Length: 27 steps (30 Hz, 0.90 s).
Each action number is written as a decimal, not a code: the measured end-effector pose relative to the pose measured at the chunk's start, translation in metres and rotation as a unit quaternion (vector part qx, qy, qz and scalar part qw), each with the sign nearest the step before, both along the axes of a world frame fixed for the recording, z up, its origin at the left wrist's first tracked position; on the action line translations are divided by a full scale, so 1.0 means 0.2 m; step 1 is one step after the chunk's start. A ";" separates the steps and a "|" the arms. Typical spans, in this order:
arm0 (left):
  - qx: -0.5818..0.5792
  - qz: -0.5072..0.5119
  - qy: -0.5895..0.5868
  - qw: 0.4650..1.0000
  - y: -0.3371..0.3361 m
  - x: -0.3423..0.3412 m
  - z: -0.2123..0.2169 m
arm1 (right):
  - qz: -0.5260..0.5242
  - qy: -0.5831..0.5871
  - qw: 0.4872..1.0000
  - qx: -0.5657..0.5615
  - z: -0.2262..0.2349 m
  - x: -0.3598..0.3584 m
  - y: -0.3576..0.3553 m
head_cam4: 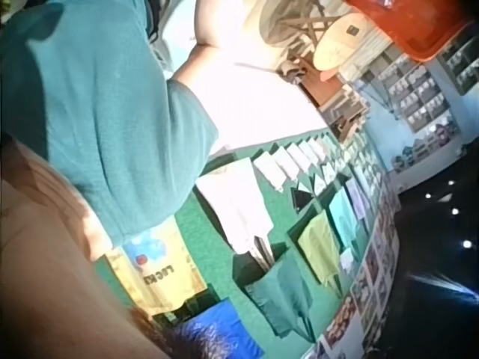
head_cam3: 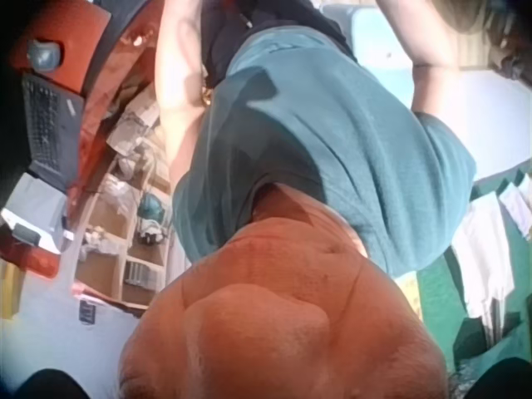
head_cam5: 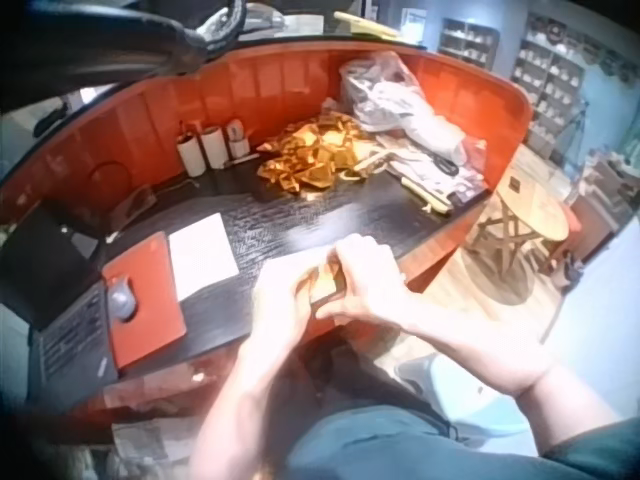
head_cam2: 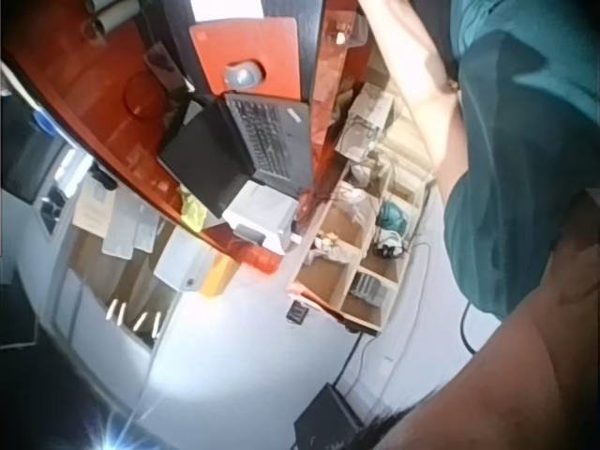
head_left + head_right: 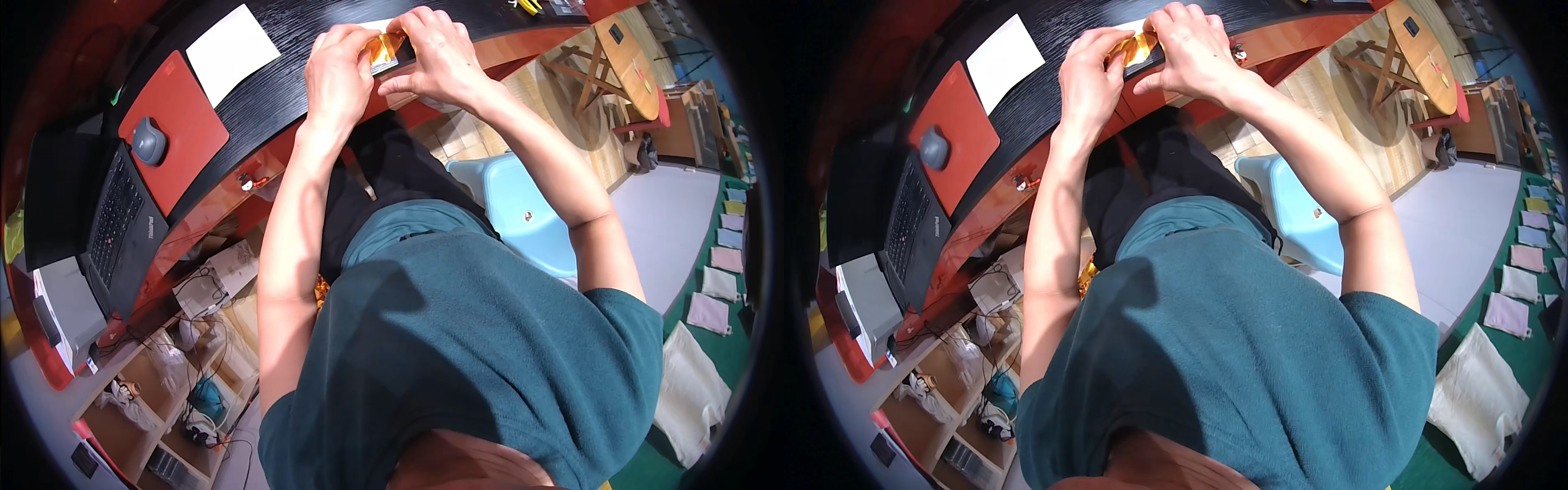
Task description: The person sits at a desk and folds small, gold-colored square sheets of paper into triangular shapes by hand. They repeatedly pick up a sheet, fold it in half, and then fold the corners to form a triangle, placing the finished items into a pile on the desk.
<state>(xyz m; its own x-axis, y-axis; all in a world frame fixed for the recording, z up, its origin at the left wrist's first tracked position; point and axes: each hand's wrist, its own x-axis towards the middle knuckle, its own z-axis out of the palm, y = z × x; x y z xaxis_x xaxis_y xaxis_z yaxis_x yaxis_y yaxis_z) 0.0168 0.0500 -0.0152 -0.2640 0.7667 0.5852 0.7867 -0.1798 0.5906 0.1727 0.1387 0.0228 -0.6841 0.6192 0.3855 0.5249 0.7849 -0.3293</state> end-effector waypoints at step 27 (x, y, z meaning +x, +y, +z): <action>-0.114 -0.013 0.275 0.955 0.04 -0.19 0.17 | 0.234 -0.050 0.962 0.128 -0.01 -0.04 0.28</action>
<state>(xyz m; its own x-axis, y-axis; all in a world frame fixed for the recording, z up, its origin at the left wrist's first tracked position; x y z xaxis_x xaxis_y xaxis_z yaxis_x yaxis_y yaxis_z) -0.0204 0.0572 0.0187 0.0556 0.8928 0.4471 0.9859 -0.1198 0.1166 0.1649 0.1954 0.0206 -0.9062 0.1275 0.4032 0.1131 0.9918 -0.0593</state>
